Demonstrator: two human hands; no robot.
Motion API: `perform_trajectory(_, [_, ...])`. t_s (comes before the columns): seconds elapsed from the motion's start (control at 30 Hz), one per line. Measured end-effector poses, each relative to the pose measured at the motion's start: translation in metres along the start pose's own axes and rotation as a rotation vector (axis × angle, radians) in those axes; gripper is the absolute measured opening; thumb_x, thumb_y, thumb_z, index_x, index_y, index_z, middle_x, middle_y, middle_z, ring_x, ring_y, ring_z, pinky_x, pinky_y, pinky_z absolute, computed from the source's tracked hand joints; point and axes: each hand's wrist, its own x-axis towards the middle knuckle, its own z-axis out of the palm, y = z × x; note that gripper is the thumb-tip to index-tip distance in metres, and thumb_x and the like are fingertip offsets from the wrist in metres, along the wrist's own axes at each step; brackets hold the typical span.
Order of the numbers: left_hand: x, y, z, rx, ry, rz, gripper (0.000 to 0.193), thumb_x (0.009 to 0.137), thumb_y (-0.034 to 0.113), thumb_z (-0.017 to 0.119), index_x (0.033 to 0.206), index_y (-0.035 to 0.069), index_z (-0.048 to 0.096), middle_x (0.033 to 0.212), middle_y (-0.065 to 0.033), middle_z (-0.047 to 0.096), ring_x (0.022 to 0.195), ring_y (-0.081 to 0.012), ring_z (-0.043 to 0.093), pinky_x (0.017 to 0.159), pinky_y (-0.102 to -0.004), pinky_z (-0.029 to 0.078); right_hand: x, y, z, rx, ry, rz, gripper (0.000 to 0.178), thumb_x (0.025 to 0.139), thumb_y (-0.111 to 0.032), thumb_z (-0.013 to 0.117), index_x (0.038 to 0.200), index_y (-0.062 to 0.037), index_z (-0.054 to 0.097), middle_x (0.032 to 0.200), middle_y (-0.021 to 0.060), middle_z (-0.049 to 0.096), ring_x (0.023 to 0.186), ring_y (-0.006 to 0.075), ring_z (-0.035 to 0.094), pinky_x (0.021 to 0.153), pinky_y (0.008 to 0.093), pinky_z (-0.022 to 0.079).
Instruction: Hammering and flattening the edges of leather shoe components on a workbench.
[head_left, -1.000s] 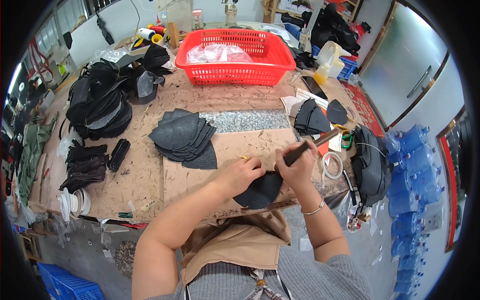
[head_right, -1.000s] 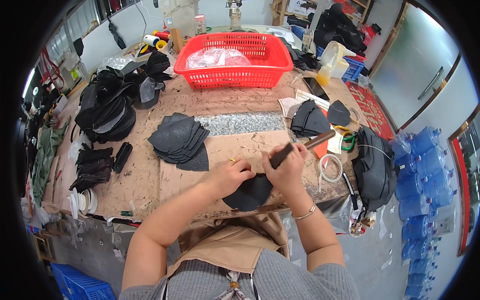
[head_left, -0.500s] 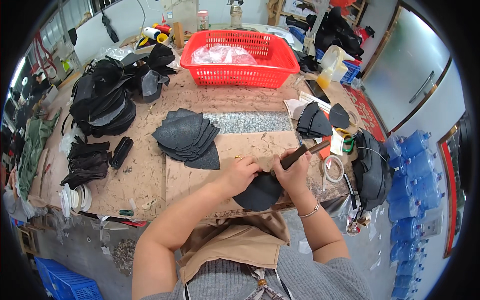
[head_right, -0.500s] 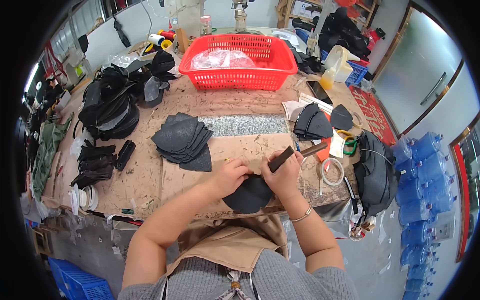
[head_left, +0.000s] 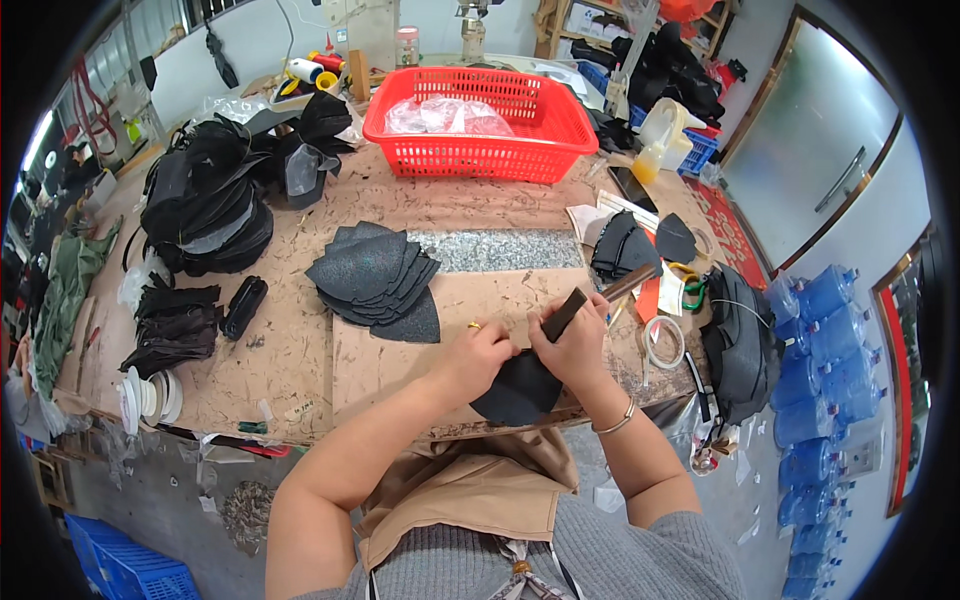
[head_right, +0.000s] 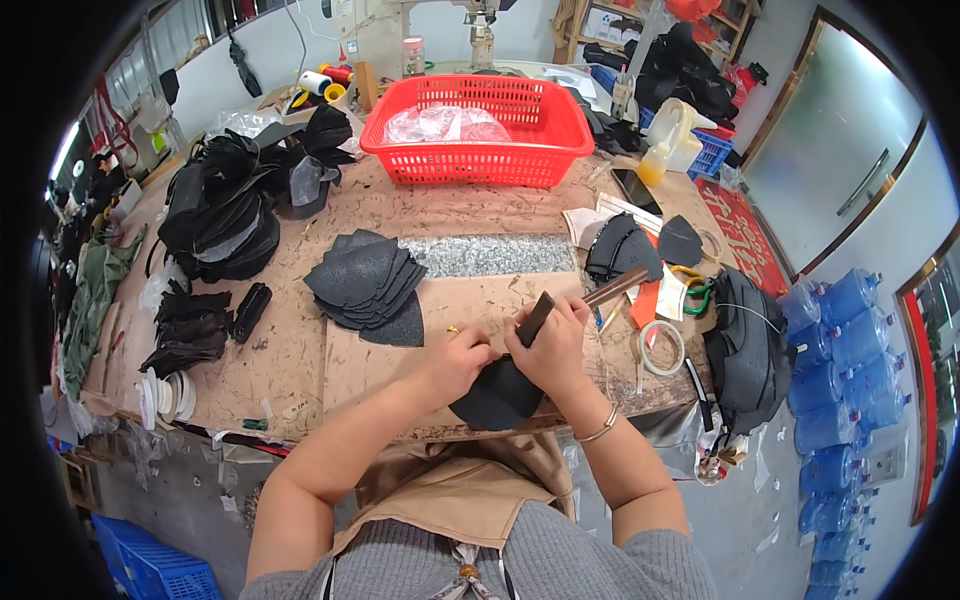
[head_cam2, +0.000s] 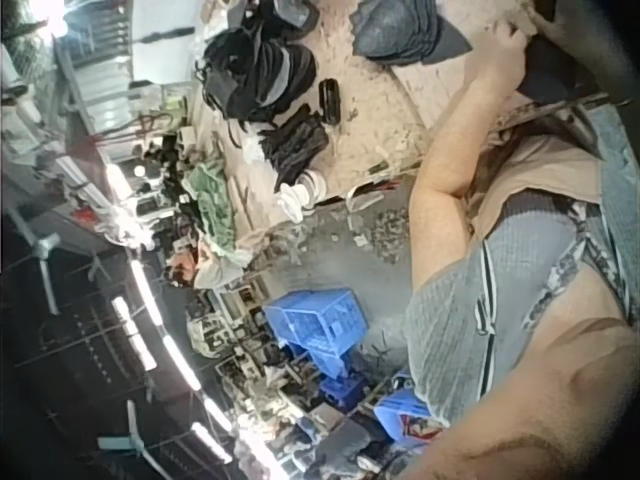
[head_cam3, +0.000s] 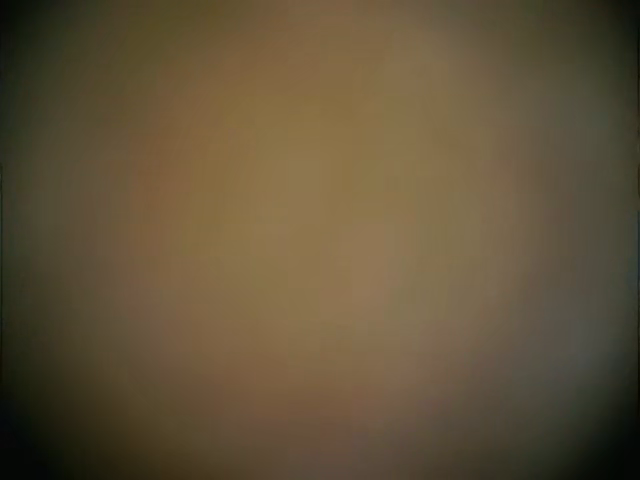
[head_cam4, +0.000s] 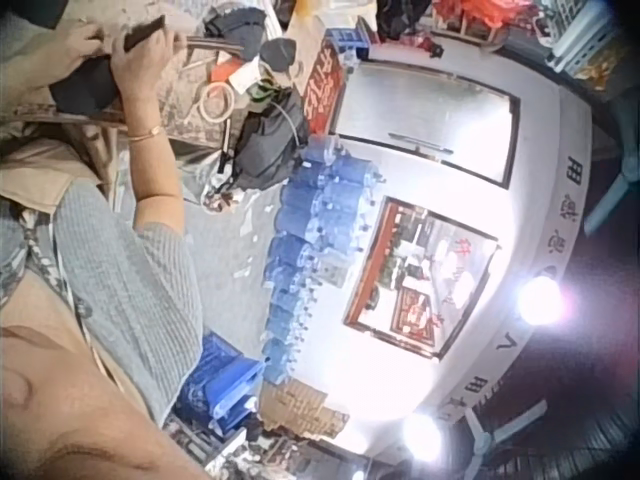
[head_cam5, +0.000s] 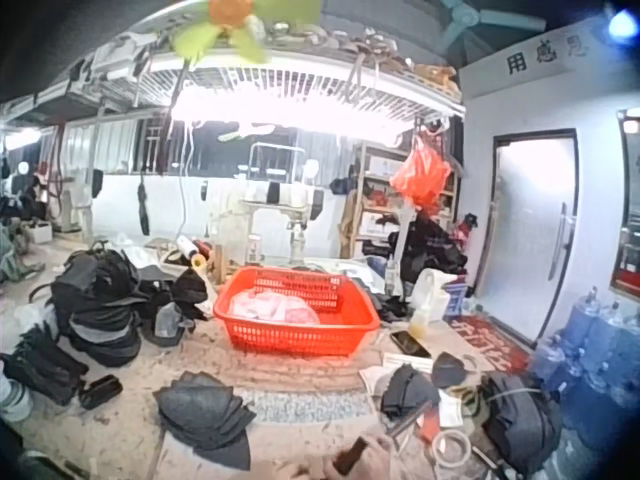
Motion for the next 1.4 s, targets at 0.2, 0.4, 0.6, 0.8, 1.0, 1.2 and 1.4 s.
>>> perform_trajectory(0.2, [-0.002, -0.001, 0.004, 0.026, 0.039, 0.02, 0.017, 0.078, 0.005, 0.059, 0.093, 0.005, 0.066, 0.095, -0.0097, 0.059, 0.096, -0.0302, 0.056, 0.085, -0.0408, 0.047, -0.01, -0.001, 0.007, -0.021, 0.092, 0.046, 0.021, 0.07, -0.012, 0.075, 0.074, -0.0106, 0.055, 0.069, 0.0004, 0.059, 0.07, 0.0241, 0.056, 0.079, 0.04, 0.034])
perform_trajectory(0.4, [-0.01, 0.001, -0.005, 0.1, 0.062, 0.041, 0.022, 0.077, 0.002, 0.061, 0.098, 0.005, 0.067, 0.098, -0.0094, 0.059, 0.094, -0.0283, 0.058, 0.084, -0.038, 0.048, -0.009, 0.0, 0.009, -0.015, 0.025, -0.016, 0.021, 0.069, -0.012, 0.076, 0.075, -0.0108, 0.055, 0.069, 0.0004, 0.058, 0.07, 0.0241, 0.055, 0.08, 0.0401, 0.033])
perform_trajectory(0.6, [-0.011, 0.006, -0.007, 0.206, 0.029, 0.077, 0.022, 0.078, 0.0, 0.06, 0.097, 0.004, 0.068, 0.095, -0.0099, 0.06, 0.094, -0.0287, 0.057, 0.084, -0.0374, 0.048, 0.005, -0.013, 0.005, -0.053, 0.176, -0.015, 0.019, 0.07, -0.013, 0.075, 0.073, -0.0105, 0.056, 0.067, 0.0019, 0.057, 0.072, 0.0249, 0.055, 0.081, 0.0405, 0.033])
perform_trajectory(0.8, [-0.012, 0.002, -0.005, 0.06, 0.089, 0.013, 0.016, 0.079, 0.002, 0.056, 0.091, 0.003, 0.066, 0.093, -0.0118, 0.059, 0.092, -0.0306, 0.058, 0.081, -0.0402, 0.049, 0.004, -0.01, 0.008, -0.066, 0.078, -0.066, 0.019, 0.069, -0.014, 0.075, 0.072, -0.012, 0.057, 0.069, 0.0013, 0.058, 0.073, 0.0247, 0.055, 0.081, 0.0417, 0.034])
perform_trajectory(1.0, [0.004, -0.018, 0.011, -0.149, 0.057, 0.037, 0.015, 0.078, 0.002, 0.058, 0.092, 0.004, 0.066, 0.093, -0.0137, 0.059, 0.092, -0.034, 0.058, 0.081, -0.0409, 0.048, -0.001, -0.001, 0.01, -0.039, 0.003, 0.109, 0.019, 0.071, -0.014, 0.075, 0.073, -0.0112, 0.056, 0.069, 0.0021, 0.059, 0.073, 0.025, 0.056, 0.082, 0.0418, 0.034])
perform_trajectory(1.2, [0.017, -0.025, 0.007, -0.099, -0.007, 0.081, 0.016, 0.081, 0.003, 0.059, 0.094, 0.005, 0.066, 0.095, -0.0129, 0.059, 0.092, -0.0335, 0.058, 0.082, -0.0402, 0.048, -0.004, 0.005, 0.009, -0.068, 0.12, 0.083, 0.018, 0.07, -0.012, 0.074, 0.074, -0.0088, 0.057, 0.07, 0.0035, 0.057, 0.071, 0.0269, 0.053, 0.081, 0.0402, 0.034])
perform_trajectory(1.4, [0.008, -0.02, -0.007, 0.084, -0.027, 0.176, 0.021, 0.079, 0.004, 0.056, 0.096, 0.007, 0.068, 0.096, -0.0102, 0.058, 0.095, -0.03, 0.057, 0.084, -0.0383, 0.049, 0.007, 0.006, 0.004, -0.048, 0.044, 0.044, 0.019, 0.07, -0.014, 0.075, 0.073, -0.0082, 0.057, 0.07, 0.0044, 0.057, 0.073, 0.0261, 0.055, 0.081, 0.0392, 0.035])
